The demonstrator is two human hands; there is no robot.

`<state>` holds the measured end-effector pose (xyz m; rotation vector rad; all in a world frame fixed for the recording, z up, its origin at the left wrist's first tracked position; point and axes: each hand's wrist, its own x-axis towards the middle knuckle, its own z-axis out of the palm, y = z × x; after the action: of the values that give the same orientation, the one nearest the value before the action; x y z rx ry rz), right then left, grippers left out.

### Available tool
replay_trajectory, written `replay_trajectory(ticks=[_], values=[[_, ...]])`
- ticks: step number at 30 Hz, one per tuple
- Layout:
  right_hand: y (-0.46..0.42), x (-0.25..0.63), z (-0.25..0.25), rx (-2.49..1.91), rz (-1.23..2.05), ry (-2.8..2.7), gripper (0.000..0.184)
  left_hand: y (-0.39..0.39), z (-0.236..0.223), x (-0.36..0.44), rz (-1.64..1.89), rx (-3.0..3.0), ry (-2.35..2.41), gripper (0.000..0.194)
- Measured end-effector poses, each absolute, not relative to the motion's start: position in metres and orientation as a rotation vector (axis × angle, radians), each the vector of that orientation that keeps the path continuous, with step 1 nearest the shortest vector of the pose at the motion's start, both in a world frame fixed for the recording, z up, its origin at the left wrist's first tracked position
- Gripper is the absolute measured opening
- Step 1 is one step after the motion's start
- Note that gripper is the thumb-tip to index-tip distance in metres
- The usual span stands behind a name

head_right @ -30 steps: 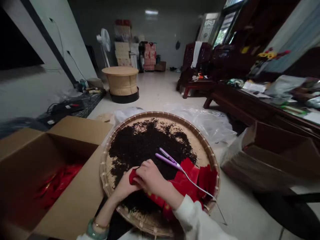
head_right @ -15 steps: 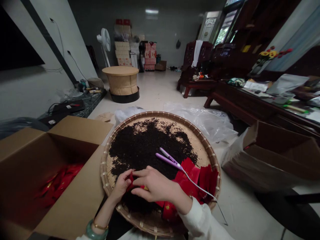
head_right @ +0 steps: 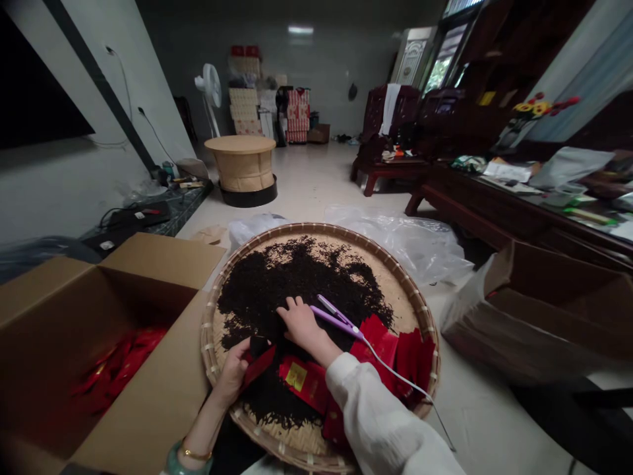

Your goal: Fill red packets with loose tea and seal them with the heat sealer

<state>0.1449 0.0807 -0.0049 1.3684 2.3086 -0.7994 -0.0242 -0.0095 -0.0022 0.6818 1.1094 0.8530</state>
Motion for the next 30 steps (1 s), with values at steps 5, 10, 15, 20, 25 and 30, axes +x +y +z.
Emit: replay_trajectory(ticks=[5, 10, 15, 20, 25, 30], values=[[0.080, 0.151, -0.003, 1.536, -1.003, 2.299, 0.035, -0.009, -0.006, -0.027, 0.901, 0.658, 1.098, 0.086], [0.089, 0.171, 0.006, 1.862, -1.396, 2.291, 0.045, -0.003, -0.007, -0.025, 0.920, 0.625, 1.149, 0.092], [0.101, 0.177, 0.044, 1.958, -1.700, 2.263, 0.019, 0.004, -0.008, -0.019, 0.937, 0.623, 1.303, 0.085], [0.100, 0.156, 0.083, 1.869, -1.785, 2.362, 0.017, 0.009, -0.010, -0.013, 0.966, 0.684, 1.384, 0.078], [0.094, 0.143, 0.087, 1.810, -1.913, 2.400, 0.019, 0.011, -0.010, -0.012, 0.999, 0.722, 1.363, 0.076], [0.091, 0.145, 0.083, 1.948, -2.041, 2.275, 0.010, 0.013, -0.006, -0.011, 0.984, 0.706, 1.337, 0.078]])
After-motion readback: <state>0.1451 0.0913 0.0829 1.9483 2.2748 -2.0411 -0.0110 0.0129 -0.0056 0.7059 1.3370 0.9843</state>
